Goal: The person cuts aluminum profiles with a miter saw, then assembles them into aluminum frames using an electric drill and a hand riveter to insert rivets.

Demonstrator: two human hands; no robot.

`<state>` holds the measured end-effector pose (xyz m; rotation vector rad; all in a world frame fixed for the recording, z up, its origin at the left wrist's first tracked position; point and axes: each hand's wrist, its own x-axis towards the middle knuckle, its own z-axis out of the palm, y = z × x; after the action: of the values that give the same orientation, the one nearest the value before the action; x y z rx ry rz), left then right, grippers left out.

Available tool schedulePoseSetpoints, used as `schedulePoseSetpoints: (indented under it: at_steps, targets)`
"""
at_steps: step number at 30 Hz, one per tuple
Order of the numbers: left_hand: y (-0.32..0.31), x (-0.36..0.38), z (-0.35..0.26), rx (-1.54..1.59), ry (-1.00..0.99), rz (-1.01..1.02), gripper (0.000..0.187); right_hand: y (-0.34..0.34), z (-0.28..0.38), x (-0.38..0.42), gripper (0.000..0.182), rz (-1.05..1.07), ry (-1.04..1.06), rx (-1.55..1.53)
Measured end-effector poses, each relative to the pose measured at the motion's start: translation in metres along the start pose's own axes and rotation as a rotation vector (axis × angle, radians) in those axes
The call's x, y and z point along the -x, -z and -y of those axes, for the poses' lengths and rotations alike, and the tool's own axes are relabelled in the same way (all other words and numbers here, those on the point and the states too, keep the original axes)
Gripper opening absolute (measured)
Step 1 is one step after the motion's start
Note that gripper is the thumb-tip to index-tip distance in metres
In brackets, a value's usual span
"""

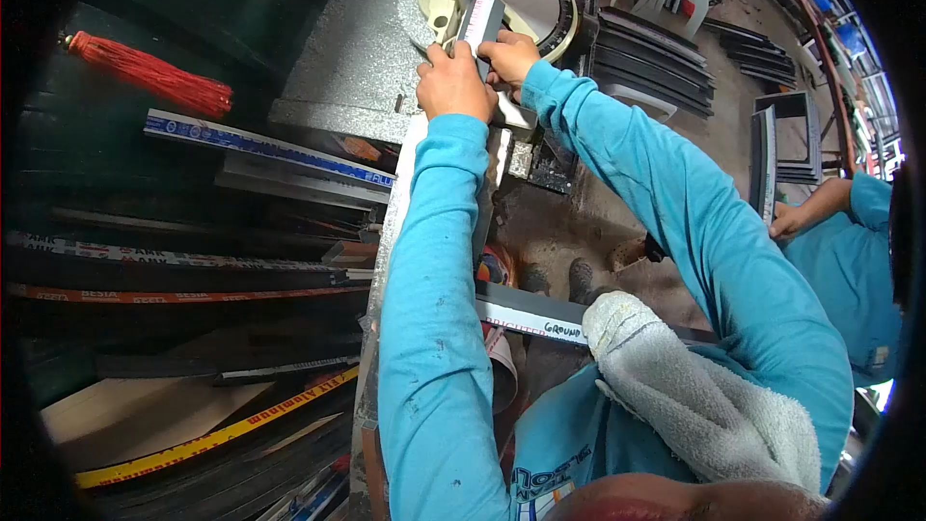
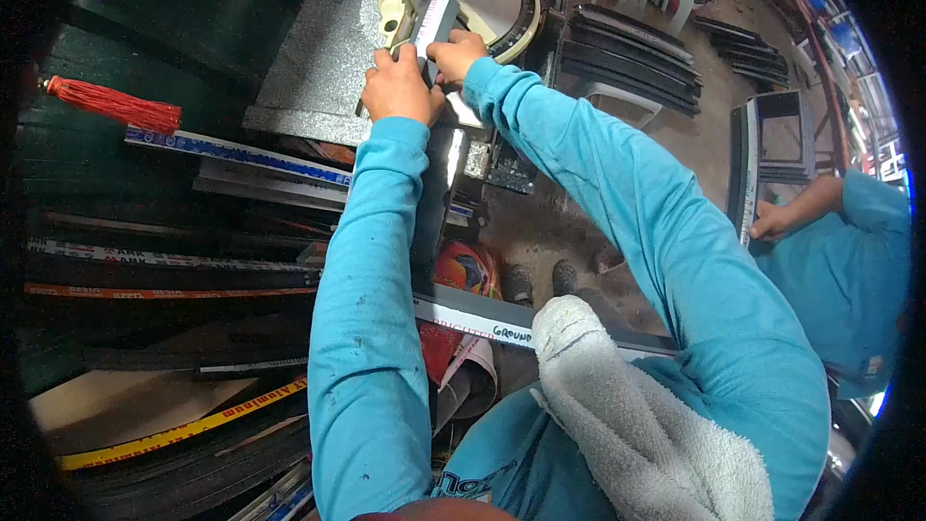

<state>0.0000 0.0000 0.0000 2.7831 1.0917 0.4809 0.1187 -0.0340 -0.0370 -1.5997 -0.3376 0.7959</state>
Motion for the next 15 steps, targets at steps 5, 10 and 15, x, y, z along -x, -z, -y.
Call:
schedulePoseSetpoints:
  at_steps: [5, 10, 15]
  targets:
    - [0.001, -0.001, 0.006, -0.031, -0.012, -0.041, 0.058, -0.004, 0.009, 0.011, 0.025, 0.072, -0.067, -0.167]
    - [0.004, 0.001, 0.001, -0.066, -0.012, 0.016, 0.058, 0.008, 0.013, 0.016, 0.025, 0.127, -0.177, -0.241]
    - [0.002, -0.001, 0.001, -0.027, -0.018, -0.035, 0.050, -0.003, 0.008, 0.005, 0.031, 0.053, -0.022, -0.031]
